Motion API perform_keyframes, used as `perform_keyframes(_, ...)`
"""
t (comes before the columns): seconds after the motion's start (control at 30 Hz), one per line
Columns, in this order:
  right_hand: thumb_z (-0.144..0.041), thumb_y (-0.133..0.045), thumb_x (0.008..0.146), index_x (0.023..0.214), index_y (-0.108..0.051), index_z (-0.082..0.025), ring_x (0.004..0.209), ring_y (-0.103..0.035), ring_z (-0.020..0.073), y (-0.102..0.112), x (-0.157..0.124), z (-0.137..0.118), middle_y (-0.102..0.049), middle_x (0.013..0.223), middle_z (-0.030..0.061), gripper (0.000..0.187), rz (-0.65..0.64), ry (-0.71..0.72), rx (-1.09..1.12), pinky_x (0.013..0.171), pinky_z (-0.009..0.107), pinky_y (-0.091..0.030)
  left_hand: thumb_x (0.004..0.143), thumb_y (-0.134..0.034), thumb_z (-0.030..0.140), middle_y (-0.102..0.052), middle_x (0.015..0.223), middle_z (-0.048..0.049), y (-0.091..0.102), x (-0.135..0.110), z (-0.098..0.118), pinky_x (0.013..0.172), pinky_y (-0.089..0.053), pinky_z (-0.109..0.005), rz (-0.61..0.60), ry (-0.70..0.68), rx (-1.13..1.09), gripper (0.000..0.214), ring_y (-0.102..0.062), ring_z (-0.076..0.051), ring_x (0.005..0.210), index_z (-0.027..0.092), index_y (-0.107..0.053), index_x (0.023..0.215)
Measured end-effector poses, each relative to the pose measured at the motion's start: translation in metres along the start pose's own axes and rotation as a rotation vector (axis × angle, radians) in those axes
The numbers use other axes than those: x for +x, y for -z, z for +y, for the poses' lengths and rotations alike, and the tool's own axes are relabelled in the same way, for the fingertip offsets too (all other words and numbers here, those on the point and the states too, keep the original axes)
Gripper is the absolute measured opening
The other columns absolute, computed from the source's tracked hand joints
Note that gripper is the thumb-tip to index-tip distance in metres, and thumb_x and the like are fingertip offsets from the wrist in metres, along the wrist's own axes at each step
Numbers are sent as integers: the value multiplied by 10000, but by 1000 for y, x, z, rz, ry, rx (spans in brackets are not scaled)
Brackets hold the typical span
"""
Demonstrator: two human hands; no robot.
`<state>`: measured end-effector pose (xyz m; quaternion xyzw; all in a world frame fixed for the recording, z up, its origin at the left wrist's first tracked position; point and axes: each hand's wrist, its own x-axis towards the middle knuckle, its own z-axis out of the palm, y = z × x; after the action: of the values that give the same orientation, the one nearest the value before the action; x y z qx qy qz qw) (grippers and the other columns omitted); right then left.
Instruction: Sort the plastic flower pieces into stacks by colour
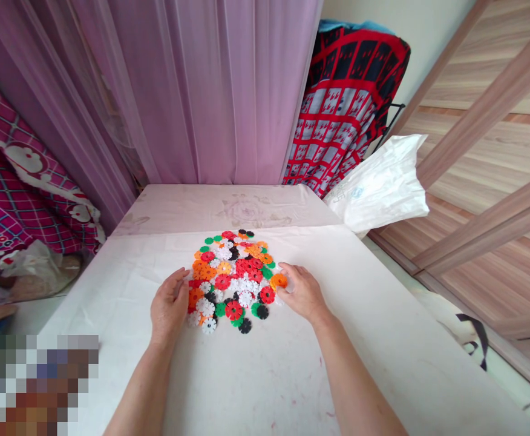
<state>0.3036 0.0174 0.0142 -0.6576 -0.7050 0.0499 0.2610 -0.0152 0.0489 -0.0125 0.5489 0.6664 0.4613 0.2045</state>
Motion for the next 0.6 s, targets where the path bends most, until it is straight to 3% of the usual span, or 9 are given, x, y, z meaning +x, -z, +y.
perform_keyframes(0.23, -214, -652, 721, 1286, -590, -230, 1106, -632, 240, -1, -3, 4, -681, 1215, 72, 569, -52, -6, 68, 988, 389, -497, 854, -497, 323, -685, 1277, -35, 0, -2, 0, 1061, -466, -396, 16, 3, 7, 315, -630, -221, 1176, 260, -700, 1087)
perform_keyframes(0.6, -248, -659, 752, 1332, -567, -250, 1083, -655, 252, -3, -3, 6, -710, 1173, 60, 587, -73, -25, 166, 976, 426, -511, 849, -503, 339, -686, 1274, -42, -2, 0, -7, 1042, -469, -420, 12, 6, -13, 314, -632, -235, 1169, 266, -699, 1083)
